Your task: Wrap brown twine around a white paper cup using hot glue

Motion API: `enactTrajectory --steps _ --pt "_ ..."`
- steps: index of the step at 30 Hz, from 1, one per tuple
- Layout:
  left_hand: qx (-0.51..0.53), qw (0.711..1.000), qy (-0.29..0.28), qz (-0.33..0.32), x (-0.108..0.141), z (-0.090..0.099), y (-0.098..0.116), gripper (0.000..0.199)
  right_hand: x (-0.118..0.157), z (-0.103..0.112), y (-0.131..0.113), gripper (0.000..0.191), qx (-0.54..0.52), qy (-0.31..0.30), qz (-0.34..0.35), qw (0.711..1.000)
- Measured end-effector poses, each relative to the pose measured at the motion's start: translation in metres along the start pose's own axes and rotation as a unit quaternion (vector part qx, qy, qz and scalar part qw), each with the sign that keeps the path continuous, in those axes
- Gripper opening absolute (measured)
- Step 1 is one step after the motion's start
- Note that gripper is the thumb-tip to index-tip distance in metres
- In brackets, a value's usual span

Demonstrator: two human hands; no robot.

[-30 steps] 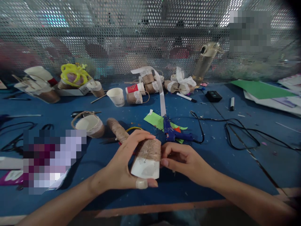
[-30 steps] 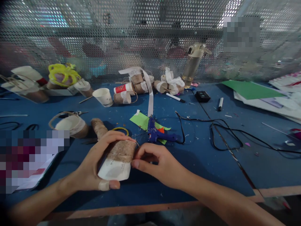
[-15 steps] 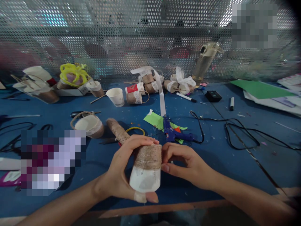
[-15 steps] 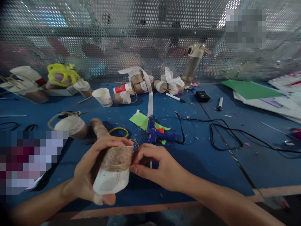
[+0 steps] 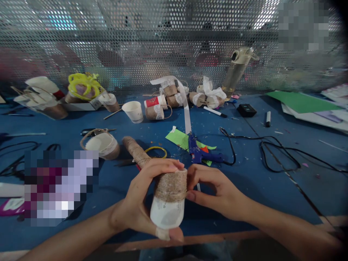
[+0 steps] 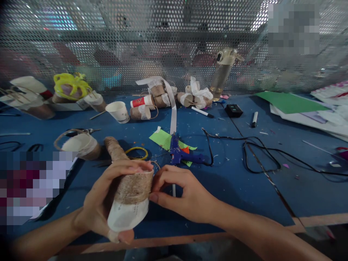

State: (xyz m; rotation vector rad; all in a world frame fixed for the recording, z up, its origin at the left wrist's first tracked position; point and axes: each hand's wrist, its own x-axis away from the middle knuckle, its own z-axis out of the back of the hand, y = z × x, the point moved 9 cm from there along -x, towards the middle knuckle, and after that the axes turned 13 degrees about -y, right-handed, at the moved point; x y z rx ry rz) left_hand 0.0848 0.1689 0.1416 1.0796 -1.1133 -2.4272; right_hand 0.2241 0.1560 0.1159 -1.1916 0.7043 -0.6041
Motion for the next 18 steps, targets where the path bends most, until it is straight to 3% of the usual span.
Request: enactTrajectory --steps 6,13,18 --pt "0.025 1.0 -0.006 0.003 0.0005 -0.0013 -0.0012 0.099 0.0004 -0.0009 -0.0013 0.007 -0.027 -0.011 0.014 0.999" --pt "0.064 0.997 0.039 -0.003 0.003 0.003 -0.0033 0.097 0.0002 -0.0031 0.0006 0.006 -0.053 -0.027 0.01 0.998" --pt "0.066 0.998 0.02 -0.013 0.001 0.0001 -0.0025 0.098 -0.0001 -0.0029 -0.0008 0.007 -0.038 -0.023 0.015 0.999"
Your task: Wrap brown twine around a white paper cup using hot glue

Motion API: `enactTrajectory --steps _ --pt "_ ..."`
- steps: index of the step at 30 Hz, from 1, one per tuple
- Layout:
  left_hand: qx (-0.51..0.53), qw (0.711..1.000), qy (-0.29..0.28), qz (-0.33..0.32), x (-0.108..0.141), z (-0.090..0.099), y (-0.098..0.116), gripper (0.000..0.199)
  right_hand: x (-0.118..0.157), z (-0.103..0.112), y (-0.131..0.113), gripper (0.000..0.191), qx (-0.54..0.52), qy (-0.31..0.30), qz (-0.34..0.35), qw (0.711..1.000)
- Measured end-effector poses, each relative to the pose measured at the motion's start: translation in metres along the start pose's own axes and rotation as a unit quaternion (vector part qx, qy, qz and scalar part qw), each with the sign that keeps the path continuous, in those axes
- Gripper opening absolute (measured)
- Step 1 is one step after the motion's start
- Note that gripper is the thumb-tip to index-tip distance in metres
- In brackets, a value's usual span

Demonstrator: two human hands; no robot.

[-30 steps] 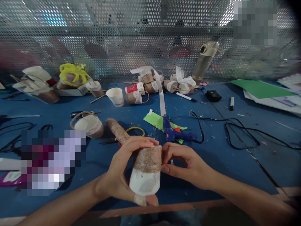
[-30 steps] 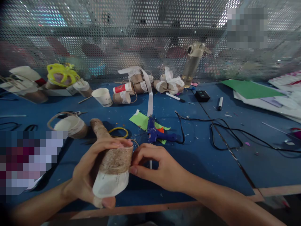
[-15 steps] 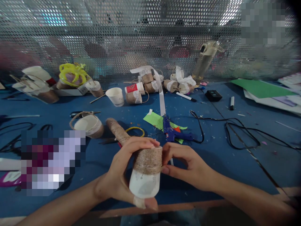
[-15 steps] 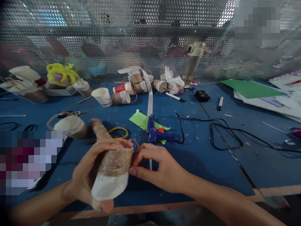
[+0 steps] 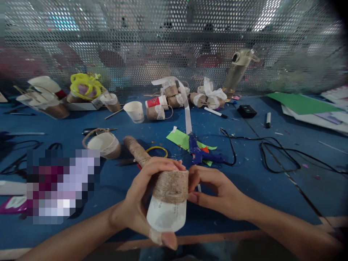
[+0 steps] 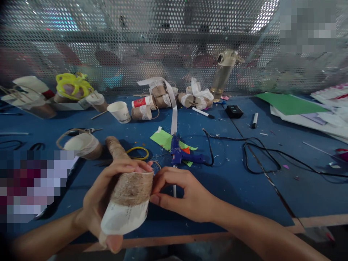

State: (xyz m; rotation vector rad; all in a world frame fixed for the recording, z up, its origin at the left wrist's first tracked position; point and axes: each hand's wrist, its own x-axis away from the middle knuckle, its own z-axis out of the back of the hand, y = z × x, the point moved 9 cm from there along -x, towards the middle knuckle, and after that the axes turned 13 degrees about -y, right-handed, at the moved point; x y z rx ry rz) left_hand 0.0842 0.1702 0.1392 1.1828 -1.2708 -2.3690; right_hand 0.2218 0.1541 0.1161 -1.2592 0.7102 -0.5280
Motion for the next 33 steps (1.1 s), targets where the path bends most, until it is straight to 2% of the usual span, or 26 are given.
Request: enactTrajectory --steps 3,9,15,26,33 --pt "-0.003 1.0 0.001 -0.012 0.0 -0.001 0.002 0.098 -0.001 0.0 -0.003 0.008 0.019 0.002 0.006 1.0" --pt "0.02 1.0 0.001 0.014 -0.002 -0.002 -0.004 0.095 -0.002 0.002 -0.005 0.011 0.08 0.021 0.012 0.996" --pt "0.079 0.997 0.012 0.023 -0.004 -0.002 -0.006 0.09 -0.001 0.002 -0.002 0.01 0.072 0.022 0.021 0.997" --pt "0.13 0.99 0.052 0.024 -0.001 0.005 -0.007 0.087 0.0 0.003 -0.01 0.007 0.066 -0.001 0.035 0.997" --pt "0.118 0.992 0.042 -0.01 -0.002 0.004 -0.002 0.089 -0.002 -0.002 -0.011 0.006 0.08 -0.008 0.037 0.996"
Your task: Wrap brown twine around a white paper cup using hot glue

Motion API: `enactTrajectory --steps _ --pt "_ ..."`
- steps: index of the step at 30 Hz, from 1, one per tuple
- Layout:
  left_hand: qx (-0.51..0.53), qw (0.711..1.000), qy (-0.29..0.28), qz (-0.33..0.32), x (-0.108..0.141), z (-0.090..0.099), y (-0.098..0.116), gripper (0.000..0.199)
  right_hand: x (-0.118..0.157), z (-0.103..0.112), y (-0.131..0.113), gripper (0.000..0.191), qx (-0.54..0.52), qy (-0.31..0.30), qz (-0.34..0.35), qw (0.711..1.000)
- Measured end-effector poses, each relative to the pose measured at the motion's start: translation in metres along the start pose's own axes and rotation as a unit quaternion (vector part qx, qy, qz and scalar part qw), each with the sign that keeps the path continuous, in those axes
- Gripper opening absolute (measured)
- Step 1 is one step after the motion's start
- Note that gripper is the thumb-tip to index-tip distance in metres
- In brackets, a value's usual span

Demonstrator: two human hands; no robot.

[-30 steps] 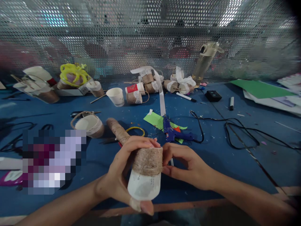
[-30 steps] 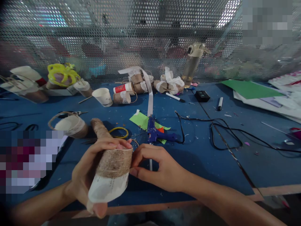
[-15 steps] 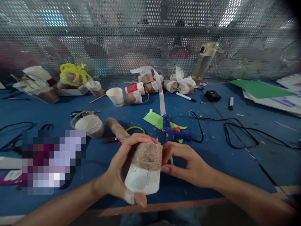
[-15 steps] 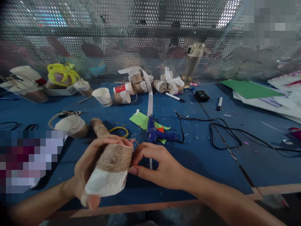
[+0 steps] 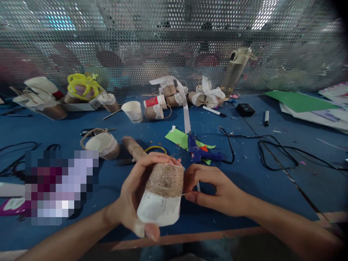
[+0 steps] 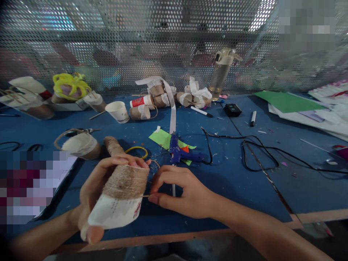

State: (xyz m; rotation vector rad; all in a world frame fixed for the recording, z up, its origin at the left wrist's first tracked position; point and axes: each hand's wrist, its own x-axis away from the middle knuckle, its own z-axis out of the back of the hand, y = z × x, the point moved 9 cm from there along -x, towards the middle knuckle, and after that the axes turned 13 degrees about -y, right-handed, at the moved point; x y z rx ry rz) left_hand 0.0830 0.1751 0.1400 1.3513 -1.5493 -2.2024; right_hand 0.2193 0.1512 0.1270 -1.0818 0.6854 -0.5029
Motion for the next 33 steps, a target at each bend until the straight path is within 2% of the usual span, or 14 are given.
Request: enactTrajectory --steps 4,6,8,9,11,13,17,20,23,25,31,33 --pt "0.0 1.0 0.009 0.021 0.003 0.005 -0.004 0.091 0.002 0.01 -0.003 0.006 0.078 0.033 0.017 0.996" --pt "-0.001 0.999 0.011 0.035 0.004 0.006 -0.007 0.091 0.007 0.026 -0.005 0.02 0.184 0.083 0.021 0.979" --pt "-0.003 0.999 0.005 0.045 0.005 0.006 -0.008 0.091 0.012 0.042 -0.005 0.031 0.336 0.128 0.001 0.933" --pt "-0.002 0.999 0.001 0.044 0.004 0.007 -0.008 0.092 0.013 0.048 0.001 0.034 0.405 0.128 -0.038 0.904" --pt "-0.006 0.999 -0.012 0.046 0.002 0.007 -0.007 0.094 0.016 0.061 0.019 0.042 0.49 0.112 -0.132 0.854" --pt "-0.039 0.997 -0.023 0.056 -0.001 0.01 -0.005 0.095 0.017 0.065 0.035 0.044 0.522 0.076 -0.188 0.829" --pt "-0.135 0.987 -0.051 0.074 -0.005 0.014 -0.003 0.098 0.017 0.057 0.047 0.048 0.524 0.033 -0.19 0.83" --pt "-0.099 0.99 -0.049 0.09 -0.001 0.016 -0.009 0.106 0.018 0.053 0.051 0.048 0.523 0.03 -0.189 0.831" --pt "-0.025 0.994 -0.031 0.104 0.005 0.017 -0.018 0.11 0.022 0.057 0.051 0.042 0.517 0.058 -0.194 0.831" --pt "-0.018 0.995 -0.029 0.095 0.004 0.016 -0.018 0.106 0.024 0.061 0.049 0.038 0.513 0.081 -0.196 0.832" --pt "-0.133 0.988 -0.039 0.062 -0.008 0.016 -0.002 0.096 0.028 0.072 0.032 0.035 0.508 0.156 -0.166 0.831" --pt "-0.13 0.988 -0.037 0.072 -0.007 0.017 -0.003 0.097 0.031 0.072 0.022 0.032 0.506 0.17 -0.136 0.835"
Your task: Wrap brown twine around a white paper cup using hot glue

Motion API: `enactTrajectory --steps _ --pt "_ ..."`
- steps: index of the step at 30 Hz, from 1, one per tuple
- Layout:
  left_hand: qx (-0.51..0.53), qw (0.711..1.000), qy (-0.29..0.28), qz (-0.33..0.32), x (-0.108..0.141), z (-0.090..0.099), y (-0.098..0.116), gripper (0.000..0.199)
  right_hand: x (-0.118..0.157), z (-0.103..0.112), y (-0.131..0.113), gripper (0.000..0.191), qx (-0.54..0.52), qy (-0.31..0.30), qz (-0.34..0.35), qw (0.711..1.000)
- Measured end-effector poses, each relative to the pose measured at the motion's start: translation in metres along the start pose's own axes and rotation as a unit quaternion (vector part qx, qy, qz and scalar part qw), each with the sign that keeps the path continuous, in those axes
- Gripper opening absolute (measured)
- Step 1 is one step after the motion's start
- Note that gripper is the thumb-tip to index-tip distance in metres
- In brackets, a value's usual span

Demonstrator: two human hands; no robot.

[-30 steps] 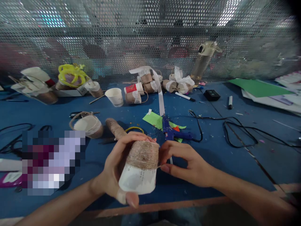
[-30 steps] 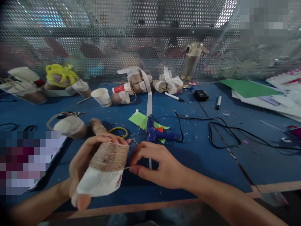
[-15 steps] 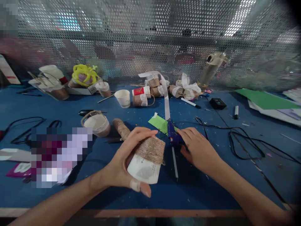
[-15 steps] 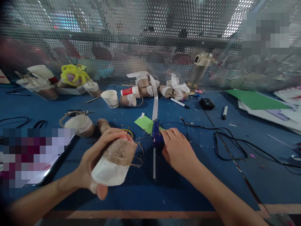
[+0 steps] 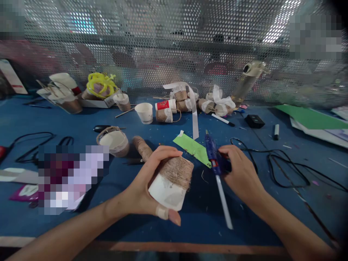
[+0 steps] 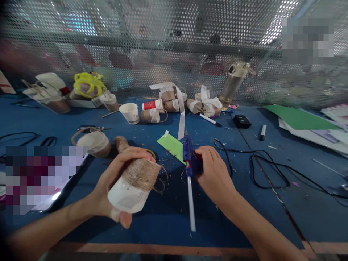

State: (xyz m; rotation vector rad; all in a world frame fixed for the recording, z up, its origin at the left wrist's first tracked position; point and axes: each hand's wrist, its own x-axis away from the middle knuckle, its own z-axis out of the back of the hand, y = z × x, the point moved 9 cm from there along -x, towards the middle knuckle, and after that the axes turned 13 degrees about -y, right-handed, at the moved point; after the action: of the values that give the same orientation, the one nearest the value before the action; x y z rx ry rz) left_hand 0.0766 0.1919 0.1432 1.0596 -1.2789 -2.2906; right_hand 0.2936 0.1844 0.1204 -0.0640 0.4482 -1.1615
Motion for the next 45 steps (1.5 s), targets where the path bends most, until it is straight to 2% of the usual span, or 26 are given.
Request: enactTrajectory --steps 4,8,9,12,15,17,19,24,29,33,36,39,45 --pt "0.092 0.995 0.018 0.035 0.005 0.0 -0.012 0.105 0.01 0.022 -0.002 0.031 -0.046 0.092 0.022 0.994" --pt "0.106 0.993 0.028 0.041 0.006 0.001 -0.016 0.101 0.021 0.044 -0.003 0.028 -0.101 0.221 0.002 0.97" --pt "0.104 0.993 0.033 0.036 0.006 0.002 -0.016 0.101 0.022 0.048 -0.005 0.029 -0.13 0.241 0.006 0.962" --pt "0.117 0.991 0.045 0.037 0.008 0.005 -0.02 0.102 0.021 0.05 -0.008 0.026 -0.246 0.243 0.004 0.938" --pt "0.152 0.986 0.044 0.054 0.009 0.004 -0.027 0.103 0.019 0.04 -0.006 0.025 -0.329 0.188 -0.015 0.925" --pt "0.176 0.981 0.045 0.061 0.01 0.003 -0.031 0.104 0.019 0.031 -0.007 0.028 -0.324 0.137 -0.025 0.936" --pt "0.207 0.975 0.052 0.068 0.01 0.001 -0.034 0.106 0.023 0.032 -0.015 0.029 -0.303 0.13 0.017 0.944" --pt "0.253 0.964 0.036 0.072 0.009 -0.009 -0.035 0.103 0.023 0.029 -0.051 0.024 -0.329 0.069 0.177 0.925" --pt "0.272 0.959 0.012 0.073 0.011 -0.018 -0.036 0.104 0.019 0.014 -0.061 0.015 -0.296 0.008 0.201 0.934" --pt "0.299 0.95 0.009 0.093 0.012 -0.024 -0.039 0.104 0.017 -0.003 -0.063 0.024 -0.28 -0.086 0.199 0.935" --pt "0.319 0.942 0.003 0.099 0.012 -0.028 -0.038 0.103 0.018 -0.008 -0.063 0.032 -0.258 -0.097 0.195 0.941" --pt "0.327 0.94 -0.003 0.1 0.012 -0.03 -0.037 0.102 0.018 -0.012 -0.062 0.03 -0.233 -0.106 0.185 0.949" --pt "0.32 0.942 0.0 0.101 0.015 -0.03 -0.038 0.103 0.02 -0.008 -0.062 0.029 -0.228 -0.082 0.195 0.951"
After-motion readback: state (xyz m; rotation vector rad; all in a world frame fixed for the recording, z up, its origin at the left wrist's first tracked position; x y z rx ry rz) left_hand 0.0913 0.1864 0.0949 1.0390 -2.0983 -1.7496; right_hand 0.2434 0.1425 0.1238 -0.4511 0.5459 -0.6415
